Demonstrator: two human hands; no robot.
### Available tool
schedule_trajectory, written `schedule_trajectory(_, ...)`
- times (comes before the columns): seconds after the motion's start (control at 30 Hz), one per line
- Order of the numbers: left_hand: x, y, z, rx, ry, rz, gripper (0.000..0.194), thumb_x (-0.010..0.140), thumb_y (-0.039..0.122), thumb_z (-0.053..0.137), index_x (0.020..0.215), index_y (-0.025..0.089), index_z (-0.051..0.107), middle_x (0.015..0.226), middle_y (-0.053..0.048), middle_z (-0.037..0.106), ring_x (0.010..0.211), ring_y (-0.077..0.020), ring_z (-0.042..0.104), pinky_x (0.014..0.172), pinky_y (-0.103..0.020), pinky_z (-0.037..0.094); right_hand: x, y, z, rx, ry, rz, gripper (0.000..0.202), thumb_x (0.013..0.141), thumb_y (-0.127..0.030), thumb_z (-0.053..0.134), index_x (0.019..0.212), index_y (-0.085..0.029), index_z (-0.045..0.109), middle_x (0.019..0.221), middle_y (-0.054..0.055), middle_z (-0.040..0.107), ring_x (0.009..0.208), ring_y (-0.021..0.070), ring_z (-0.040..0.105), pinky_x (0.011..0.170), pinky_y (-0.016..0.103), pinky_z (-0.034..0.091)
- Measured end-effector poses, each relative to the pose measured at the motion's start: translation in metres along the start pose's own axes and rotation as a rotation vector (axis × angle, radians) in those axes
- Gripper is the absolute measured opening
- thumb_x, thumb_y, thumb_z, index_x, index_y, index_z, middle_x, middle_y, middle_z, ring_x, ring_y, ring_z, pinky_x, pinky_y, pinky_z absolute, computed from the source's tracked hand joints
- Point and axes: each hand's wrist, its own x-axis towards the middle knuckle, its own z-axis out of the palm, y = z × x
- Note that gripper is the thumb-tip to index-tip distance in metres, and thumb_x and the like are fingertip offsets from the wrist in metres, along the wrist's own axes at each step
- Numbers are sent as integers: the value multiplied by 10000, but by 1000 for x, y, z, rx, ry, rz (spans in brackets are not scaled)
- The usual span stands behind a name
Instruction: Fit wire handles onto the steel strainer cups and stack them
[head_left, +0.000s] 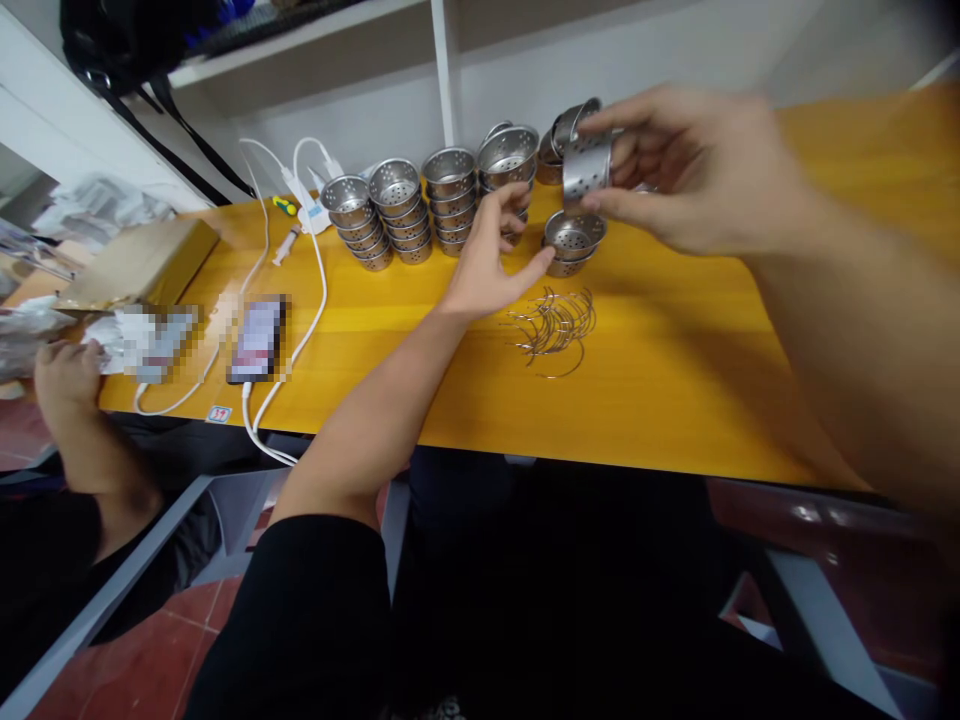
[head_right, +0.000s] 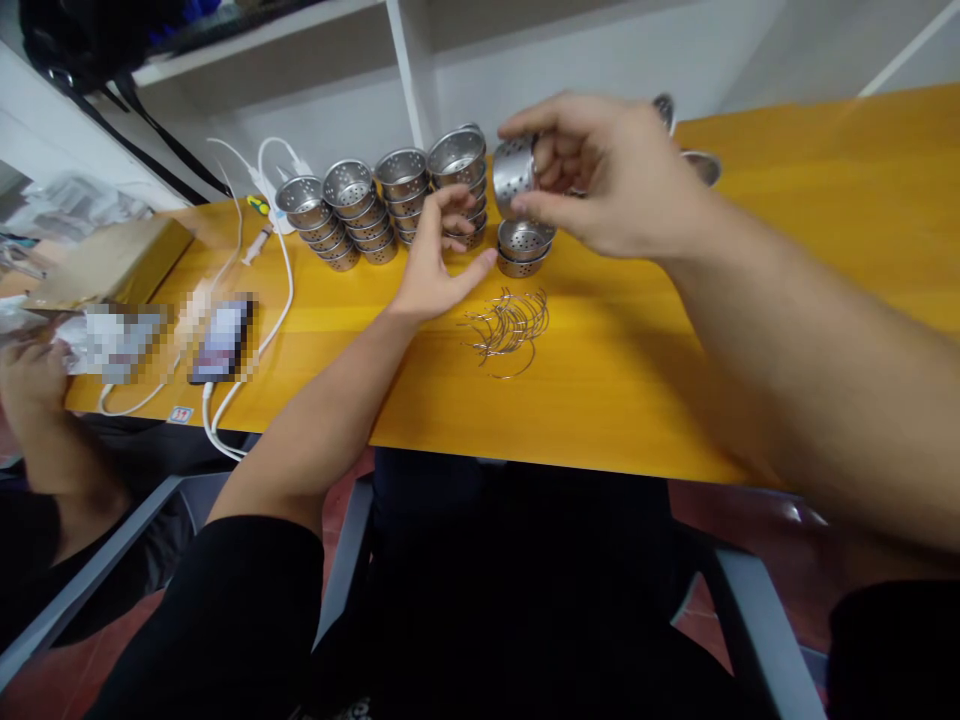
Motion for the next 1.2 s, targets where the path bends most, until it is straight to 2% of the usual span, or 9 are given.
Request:
schedule_trajectory(0.07, -4, 14, -3, 47, -33, 66, 1001, 1187, 559, 848, 2013, 364, 318, 2048, -172, 463, 1836, -429, 630, 1460, -628, 638, -15, -6, 9, 75, -98, -89, 1082, 862, -1142, 1008, 1652, -410, 915, 1094, 64, 829, 988, 357, 868, 982, 671, 796)
schedule_trajectory(0.17, -6, 20, 1, 91, -105, 164, 946, 1159, 532, 846, 1962, 275, 416, 1972, -185, 547, 1910, -447, 555, 1582, -637, 520, -34, -15, 23, 132, -165, -79, 939, 965, -1078, 986, 1645, -434, 919, 1179, 77, 852, 1051, 381, 867, 1075, 698, 792)
schedule_trajectory(0.27, 0, 1, 14, 81, -119, 217, 843, 1208, 544, 775, 1940, 289, 446, 1939, -165, 589, 1896, -429, 576, 1604, -639, 495, -47, -9, 33, 159, -107, -53, 832, 996, -1076, 956, 1578, -483, 941, 1201, 66, 851, 1065, 375, 849, 1121, 703, 783)
schedule_trajectory(0.47, 18, -50, 33, -10, -126, 341, 1004, 1165, 900, 807, 1907, 299, 496, 1844, -189, 647, 1807, -488, 648, 1539, -711, 520, -50, 43, 37, 296, -22, -162, 619, 1205, -798, 948, 1721, -468, 857, 1051, 37, 805, 862, 252, 783, 844, 477, 734)
schedule_trajectory(0.63, 15, -52, 36, -63, -129, 320, 1055, 1101, 939, 879, 1842, 264, 548, 1789, -217, 666, 1761, -479, 660, 1520, -690, 520, -50, 58, 35, 178, 116, -207, 511, 1255, -805, 871, 1545, -385, 884, 1084, 62, 813, 893, 255, 764, 844, 469, 696)
schedule_trajectory(0.77, 13, -48, 32, -104, -137, 306, 1047, 1078, 961, 892, 1791, 254, 595, 1767, -222, 679, 1747, -479, 664, 1523, -715, 516, -54, 54, 32, 106, 106, -199, 449, 1280, -771, 816, 1376, -338, 888, 1135, 82, 833, 971, 295, 791, 950, 541, 728)
schedule_trajectory(0.93, 15, -52, 31, -185, -131, 288, 1091, 1015, 1074, 879, 1723, 277, 646, 1714, -194, 725, 1696, -463, 715, 1497, -697, 547, -58, 47, 24, -73, 15, -241, 178, 1200, -519, 881, 1247, -349, 903, 1190, 94, 866, 1090, 378, 839, 1164, 693, 713)
schedule_trajectory(1.07, 15, -56, 36, -312, -105, 264, 998, 1107, 1078, 752, 1698, 282, 636, 1640, -146, 782, 1585, -385, 808, 1439, -661, 612, -59, 44, 17, -107, -72, -241, 181, 1185, -581, 906, 1251, -412, 907, 1371, 103, 867, 1303, 435, 854, 1301, 723, 691)
schedule_trajectory(1.2, 17, -61, 40, -395, -111, 274, 958, 1136, 1071, 714, 1648, 264, 646, 1573, -130, 821, 1492, -356, 871, 1388, -666, 667, -59, 44, 15, -148, -88, -365, 267, 1250, -603, 840, 1299, -347, 896, 1638, 142, 791, 1470, 464, 827, 1339, 796, 668)
